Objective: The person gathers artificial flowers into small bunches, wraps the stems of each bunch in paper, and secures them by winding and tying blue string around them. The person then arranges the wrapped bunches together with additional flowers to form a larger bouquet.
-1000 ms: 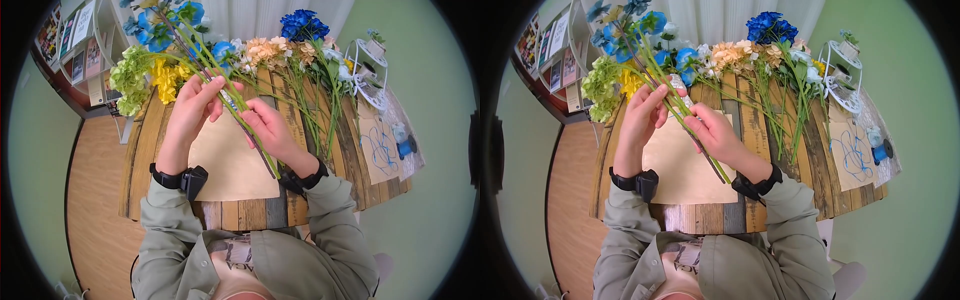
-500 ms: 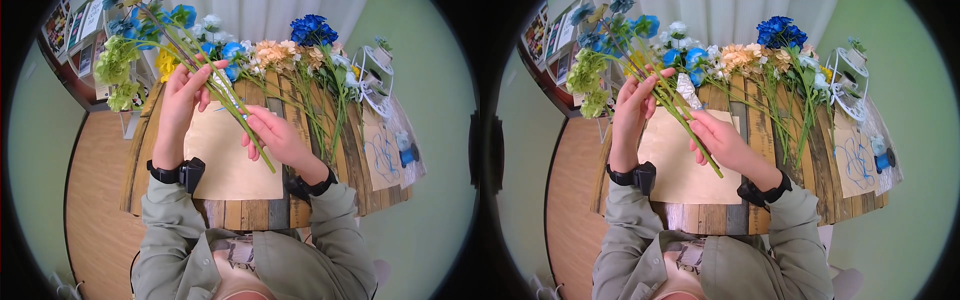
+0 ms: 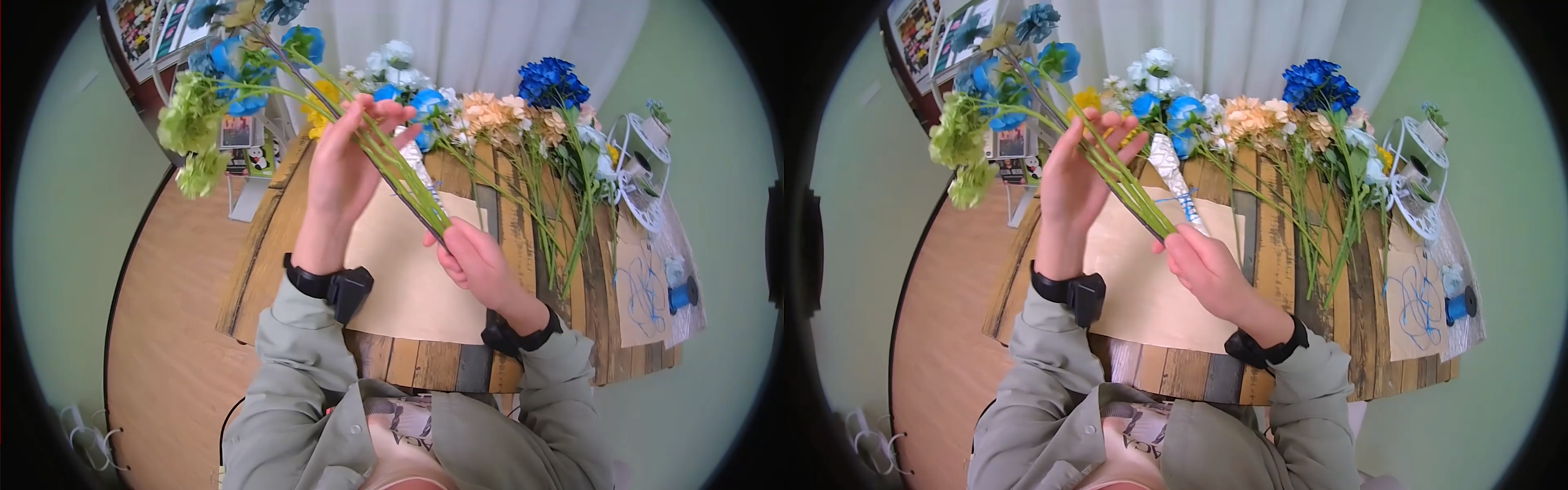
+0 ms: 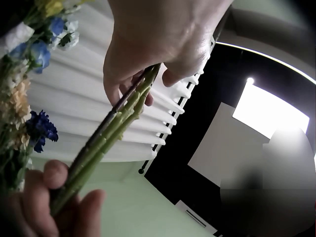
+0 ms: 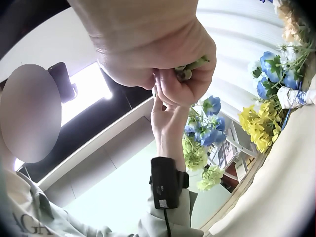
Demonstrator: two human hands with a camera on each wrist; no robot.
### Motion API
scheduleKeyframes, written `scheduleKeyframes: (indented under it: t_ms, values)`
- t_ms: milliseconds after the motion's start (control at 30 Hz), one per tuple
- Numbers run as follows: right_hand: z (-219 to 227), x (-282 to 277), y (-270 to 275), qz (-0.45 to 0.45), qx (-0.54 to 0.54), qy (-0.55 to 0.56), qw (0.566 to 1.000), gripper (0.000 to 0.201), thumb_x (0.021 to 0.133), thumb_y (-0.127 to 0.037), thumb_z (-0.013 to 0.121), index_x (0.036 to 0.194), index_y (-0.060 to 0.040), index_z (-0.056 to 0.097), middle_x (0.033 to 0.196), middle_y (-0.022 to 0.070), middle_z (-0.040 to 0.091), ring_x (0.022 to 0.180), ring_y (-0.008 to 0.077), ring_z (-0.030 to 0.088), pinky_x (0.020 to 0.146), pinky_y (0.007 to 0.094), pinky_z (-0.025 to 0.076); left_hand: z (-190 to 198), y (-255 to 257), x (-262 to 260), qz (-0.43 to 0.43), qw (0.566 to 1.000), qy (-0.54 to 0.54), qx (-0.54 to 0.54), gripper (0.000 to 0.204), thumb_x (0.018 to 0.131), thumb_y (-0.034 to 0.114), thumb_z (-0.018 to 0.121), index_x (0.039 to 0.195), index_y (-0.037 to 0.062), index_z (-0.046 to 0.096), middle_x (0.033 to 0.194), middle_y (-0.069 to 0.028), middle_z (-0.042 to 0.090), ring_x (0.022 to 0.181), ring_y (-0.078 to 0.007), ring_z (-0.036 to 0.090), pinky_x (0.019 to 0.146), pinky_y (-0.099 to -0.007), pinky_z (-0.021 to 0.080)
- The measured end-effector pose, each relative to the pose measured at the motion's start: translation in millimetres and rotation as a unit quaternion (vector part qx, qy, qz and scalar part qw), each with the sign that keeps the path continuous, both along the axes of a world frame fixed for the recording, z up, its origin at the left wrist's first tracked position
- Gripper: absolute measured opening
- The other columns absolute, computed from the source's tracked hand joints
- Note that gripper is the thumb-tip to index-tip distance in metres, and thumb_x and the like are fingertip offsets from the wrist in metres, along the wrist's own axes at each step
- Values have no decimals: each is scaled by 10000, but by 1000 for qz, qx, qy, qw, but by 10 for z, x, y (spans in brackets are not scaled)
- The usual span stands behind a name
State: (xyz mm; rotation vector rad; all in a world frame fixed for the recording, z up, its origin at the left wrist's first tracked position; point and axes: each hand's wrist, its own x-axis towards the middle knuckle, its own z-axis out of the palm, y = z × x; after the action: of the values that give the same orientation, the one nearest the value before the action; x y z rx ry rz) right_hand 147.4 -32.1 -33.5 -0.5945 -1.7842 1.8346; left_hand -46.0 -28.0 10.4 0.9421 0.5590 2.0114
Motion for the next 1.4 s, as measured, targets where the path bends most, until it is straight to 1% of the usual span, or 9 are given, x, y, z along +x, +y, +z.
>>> scheduleKeyframes:
  t_ms: [67, 133, 400, 733, 933, 1067, 1133, 1333, 1400]
  values:
    - [-74, -24, -22, 8, -26, -1, 1000, 276, 996, -286, 383, 951, -50, 519, 622, -65, 357, 498, 19, 309, 439, 176, 250, -111, 20, -136, -252, 944, -174, 119, 222, 990, 241, 387, 1000, 67, 526, 719, 12, 453, 547, -73, 395, 530, -230, 362]
    - [-95, -73, -20, 29, -49, -1, 998, 294, 997, -307, 385, 908, -58, 516, 607, -67, 351, 486, 19, 297, 431, 177, 243, -138, -11, -101, -177, 966, -160, 96, 264, 996, 294, 378, 834, 119, 490, 549, 53, 260, 401, -45, 217, 370, -201, 195]
    - [-54, -67, 69, 60, -102, -137, 983, 348, 995, -371, 368, 808, -91, 455, 573, -73, 343, 429, 28, 282, 380, 186, 227, -84, -115, 41, 16, 999, -34, -9, 420, 986, 453, 350, 690, 159, 299, 492, 59, 211, 359, -50, 166, 336, -229, 121]
    - [-314, -79, 201, 69, -50, -196, 977, 369, 990, -386, 379, 775, -95, 452, 558, -57, 368, 414, 40, 324, 359, 193, 253, -379, 120, 192, 154, 979, 116, -61, 428, 983, 441, 375, 686, 140, 312, 484, 53, 261, 352, -50, 244, 332, -231, 197]
    - [-320, -124, 98, 39, -96, -76, 992, 343, 995, -347, 380, 784, -87, 451, 563, -55, 363, 462, 36, 341, 407, 181, 275, -42, -30, 40, 52, 994, 85, -39, 307, 963, 348, 476, 771, 123, 391, 570, 30, 354, 421, -60, 339, 381, -223, 315]
    - [-605, -171, 148, -62, 84, -12, 994, 322, 982, -295, 437, 766, -56, 449, 566, -25, 389, 497, 65, 379, 449, 228, 310, 293, -41, -64, 29, 989, -144, -33, 197, 937, 311, 533, 901, 119, 507, 601, 40, 360, 509, -63, 386, 447, -200, 357]
    - [-679, -195, 186, -80, 183, -4, 980, 319, 975, -282, 460, 760, -46, 449, 568, -13, 400, 503, 79, 392, 460, 250, 324, 287, -27, -335, -86, 975, -203, 20, 231, 937, 329, 532, 823, 134, 485, 574, 53, 332, 466, -52, 329, 411, -192, 305]
    - [-288, -108, 450, -30, 301, -112, 947, 257, 951, -244, 502, 830, -18, 511, 617, 30, 512, 554, 105, 478, 511, 284, 391, 399, 24, -256, -68, 987, -142, 14, 489, 961, 384, 469, 575, 196, 235, 464, 80, 159, 355, -58, 121, 336, -234, 97]
    - [21, -124, 387, -130, 429, 27, 894, 244, 942, -224, 515, 975, 15, 545, 695, 49, 567, 587, 117, 530, 530, 289, 427, 420, 24, -26, -102, 987, -122, -10, 486, 962, 402, 462, 579, 195, 244, 466, 80, 168, 356, -60, 128, 339, -234, 102]
